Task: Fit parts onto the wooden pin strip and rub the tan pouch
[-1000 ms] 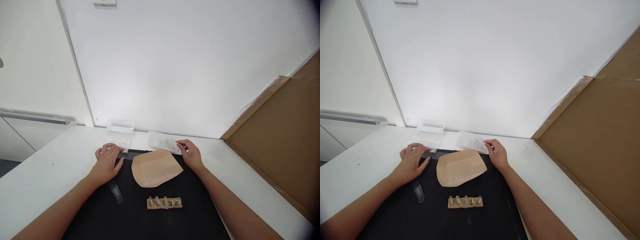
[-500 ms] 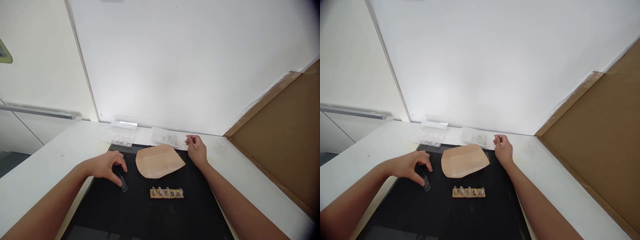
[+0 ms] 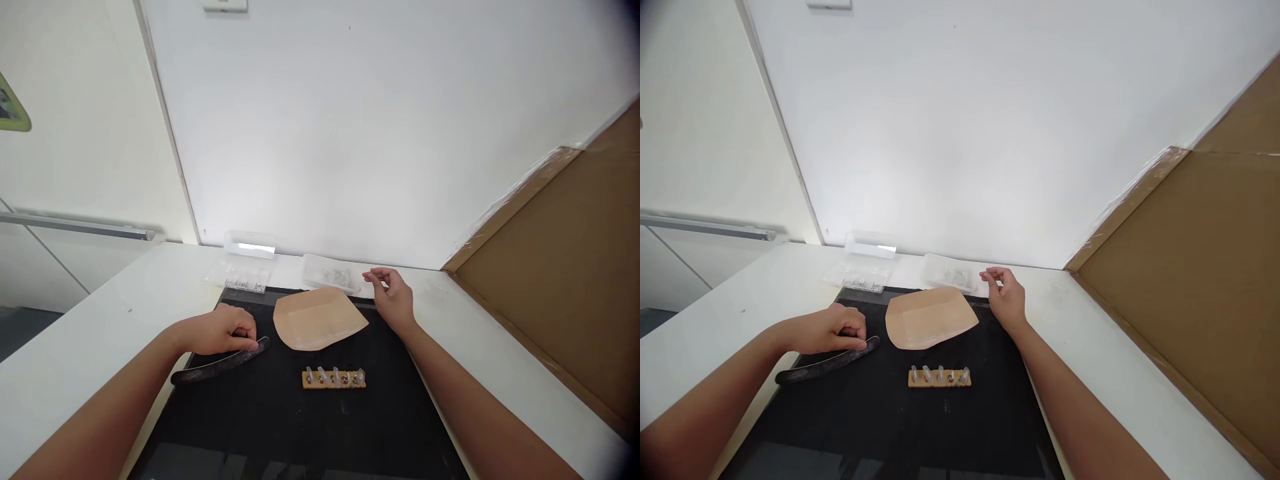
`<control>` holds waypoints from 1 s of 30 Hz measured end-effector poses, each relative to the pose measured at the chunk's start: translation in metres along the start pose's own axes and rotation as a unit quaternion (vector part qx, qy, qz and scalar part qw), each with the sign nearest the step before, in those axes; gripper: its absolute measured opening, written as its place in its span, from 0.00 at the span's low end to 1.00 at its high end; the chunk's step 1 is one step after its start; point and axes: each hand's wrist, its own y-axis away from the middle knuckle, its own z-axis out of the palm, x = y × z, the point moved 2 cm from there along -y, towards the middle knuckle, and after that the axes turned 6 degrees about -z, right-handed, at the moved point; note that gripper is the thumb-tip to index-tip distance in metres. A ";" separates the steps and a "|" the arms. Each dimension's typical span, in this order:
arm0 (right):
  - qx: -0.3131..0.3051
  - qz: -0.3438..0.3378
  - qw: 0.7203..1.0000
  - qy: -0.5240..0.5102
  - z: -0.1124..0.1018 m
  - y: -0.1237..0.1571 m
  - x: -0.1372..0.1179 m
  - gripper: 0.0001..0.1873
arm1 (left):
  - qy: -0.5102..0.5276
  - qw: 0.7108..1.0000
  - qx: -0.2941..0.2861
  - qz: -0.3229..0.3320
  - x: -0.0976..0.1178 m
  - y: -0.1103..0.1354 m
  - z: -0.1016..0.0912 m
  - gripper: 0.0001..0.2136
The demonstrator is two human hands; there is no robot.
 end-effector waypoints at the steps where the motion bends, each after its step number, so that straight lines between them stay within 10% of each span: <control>1: -0.001 -0.004 1.000 -0.003 -0.001 0.000 -0.002 0.18 | -0.003 1.000 0.012 0.006 0.002 0.000 0.000 0.18; 11: -0.038 -0.058 0.997 -0.024 -0.003 0.010 -0.048 0.14 | 0.116 0.960 0.256 -0.010 0.029 -0.008 0.004 0.16; 22: -0.089 -0.228 0.969 -0.035 0.005 0.028 -0.107 0.06 | 0.099 0.964 0.247 -0.016 0.041 -0.015 0.033 0.13; 30: -0.144 -0.080 0.963 -0.216 0.012 0.048 -0.127 0.04 | -0.090 0.966 0.240 0.025 0.052 -0.013 0.031 0.15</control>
